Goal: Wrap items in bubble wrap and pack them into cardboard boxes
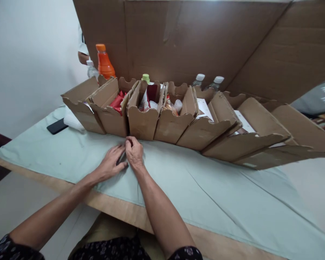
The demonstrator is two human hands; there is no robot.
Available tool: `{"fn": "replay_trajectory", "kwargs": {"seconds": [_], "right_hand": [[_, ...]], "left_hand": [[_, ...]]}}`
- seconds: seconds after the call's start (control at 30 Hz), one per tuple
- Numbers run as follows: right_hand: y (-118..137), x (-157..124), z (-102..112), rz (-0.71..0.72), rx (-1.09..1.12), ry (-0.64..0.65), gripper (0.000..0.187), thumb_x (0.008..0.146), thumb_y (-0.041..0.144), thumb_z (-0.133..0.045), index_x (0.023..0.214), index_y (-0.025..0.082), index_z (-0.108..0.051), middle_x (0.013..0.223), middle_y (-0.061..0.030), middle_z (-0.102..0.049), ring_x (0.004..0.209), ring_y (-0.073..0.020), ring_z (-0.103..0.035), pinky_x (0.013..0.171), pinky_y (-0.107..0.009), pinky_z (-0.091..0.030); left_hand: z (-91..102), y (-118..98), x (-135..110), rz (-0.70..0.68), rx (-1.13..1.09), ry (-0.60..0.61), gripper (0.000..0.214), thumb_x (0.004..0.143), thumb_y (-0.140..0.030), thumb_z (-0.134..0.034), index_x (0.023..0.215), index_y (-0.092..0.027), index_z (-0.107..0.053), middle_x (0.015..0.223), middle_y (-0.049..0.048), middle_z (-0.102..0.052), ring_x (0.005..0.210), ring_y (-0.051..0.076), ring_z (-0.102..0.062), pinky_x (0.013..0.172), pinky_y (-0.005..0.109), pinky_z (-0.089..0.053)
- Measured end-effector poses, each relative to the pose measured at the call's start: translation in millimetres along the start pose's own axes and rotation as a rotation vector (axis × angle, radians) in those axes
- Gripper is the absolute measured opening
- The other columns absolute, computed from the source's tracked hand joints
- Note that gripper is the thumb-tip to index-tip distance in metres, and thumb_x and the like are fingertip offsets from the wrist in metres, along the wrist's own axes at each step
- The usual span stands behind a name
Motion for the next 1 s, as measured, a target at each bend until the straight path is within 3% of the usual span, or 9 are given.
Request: {"fn": "replay_trajectory", "kwargs": {"seconds": [0.17, 0.27, 0.43, 0.5, 0.6, 0.77, 0.83, 0.9, 1.0], "right_hand": [[-0.6, 8.1, 0.6, -0.008, 0.061, 0.018, 0.035, 0.079, 0.029, -0.060, 0.111, 0.022, -0.073, 0.115, -0.0084, -0.078, 0.103, -0.0231, -0.073, 0.101, -0.040, -0.055], [-1.5, 14.0, 8.7, -0.031, 0.101, 0.009, 0.046, 0.077, 0.030, -0.061, 0.121, 0.018, -0.068, 0.123, -0.0127, -0.075, 0.107, -0.0244, -0.072, 0.100, -0.042, -0.056], [17.0, 2.0, 15.3, -0.038, 0.099, 0.058, 0.033, 0.082, 0.040, -0.060, 0.104, 0.017, -0.070, 0.103, -0.0121, -0.079, 0.095, -0.0254, -0.074, 0.091, -0.044, -0.059], [40.0, -4.7, 5.2, -0.001, 0.094, 0.111, 0.032, 0.085, 0.039, -0.059, 0.106, 0.018, -0.070, 0.099, -0.0098, -0.079, 0.091, -0.0233, -0.074, 0.087, -0.040, -0.060], [94.6, -2.2, -25.9, 0.167, 0.021, 0.248, 0.042, 0.090, 0.034, -0.055, 0.127, 0.019, -0.066, 0.099, -0.0059, -0.078, 0.086, -0.0186, -0.072, 0.083, -0.034, -0.059], [175.1, 44.0, -84.1, 0.386, -0.435, 0.365, 0.066, 0.089, 0.020, -0.057, 0.155, 0.023, -0.046, 0.090, -0.0026, -0.075, 0.079, -0.0212, -0.069, 0.086, -0.039, -0.055], [185.8, 65.9, -99.6, 0.360, -0.642, 0.350, 0.063, 0.088, 0.018, -0.061, 0.150, 0.020, -0.052, 0.087, -0.0062, -0.075, 0.083, -0.0261, -0.070, 0.087, -0.043, -0.053], [188.6, 79.5, -108.4, 0.330, -0.767, 0.311, 0.043, 0.091, 0.018, -0.060, 0.133, 0.019, -0.065, 0.088, -0.0095, -0.075, 0.085, -0.0284, -0.070, 0.086, -0.043, -0.052], [189.7, 77.5, -113.4, 0.349, -0.806, 0.278, 0.020, 0.097, 0.022, -0.055, 0.106, 0.021, -0.073, 0.086, -0.0092, -0.075, 0.086, -0.0277, -0.070, 0.083, -0.038, -0.050]], "left_hand": [[-0.5, -25.1, -45.6, -0.053, 0.129, 0.159, 0.055, 0.095, -0.031, -0.059, 0.148, -0.020, -0.056, 0.165, 0.0157, -0.044, 0.156, 0.035, -0.035, 0.128, 0.062, -0.024], [3.6, -28.8, -63.7, -0.077, 0.062, 0.068, 0.047, 0.093, -0.028, -0.060, 0.140, -0.022, -0.063, 0.160, 0.0146, -0.051, 0.152, 0.033, -0.043, 0.126, 0.060, -0.031], [9.6, -24.3, -69.3, -0.094, -0.148, -0.152, 0.037, 0.092, -0.022, -0.059, 0.127, -0.022, -0.070, 0.131, 0.0127, -0.074, 0.133, 0.032, -0.063, 0.116, 0.061, -0.045], [10.4, -24.9, -66.7, -0.078, -0.186, -0.183, 0.037, 0.091, -0.019, -0.059, 0.126, -0.023, -0.071, 0.126, 0.0116, -0.076, 0.130, 0.032, -0.065, 0.115, 0.061, -0.046], [11.7, -28.0, -63.2, -0.073, -0.212, -0.211, 0.035, 0.088, -0.016, -0.060, 0.121, -0.021, -0.071, 0.124, 0.0120, -0.076, 0.128, 0.033, -0.066, 0.114, 0.060, -0.047], [11.2, -26.1, -63.0, -0.100, -0.245, -0.311, 0.030, 0.088, -0.016, -0.061, 0.117, -0.019, -0.072, 0.116, 0.0121, -0.079, 0.120, 0.033, -0.069, 0.108, 0.059, -0.053], [9.3, -23.9, -63.0, -0.115, -0.244, -0.339, 0.030, 0.087, -0.015, -0.061, 0.115, -0.017, -0.072, 0.113, 0.0130, -0.079, 0.117, 0.034, -0.071, 0.104, 0.060, -0.055], [8.3, -22.5, -61.7, -0.124, -0.242, -0.358, 0.031, 0.085, -0.014, -0.062, 0.114, -0.016, -0.073, 0.111, 0.0132, -0.079, 0.114, 0.034, -0.072, 0.103, 0.060, -0.056], [14.7, -23.0, -59.8, -0.120, -0.245, -0.433, 0.028, 0.084, -0.013, -0.061, 0.109, -0.018, -0.073, 0.108, 0.0123, -0.080, 0.107, 0.032, -0.074, 0.097, 0.055, -0.061]]}}
Point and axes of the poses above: each hand's wrist, its own x-axis towards the middle knuckle, its own z-axis out of the back of the hand, y = z × x, the point moved 5 cm from there along x, towards the middle knuckle
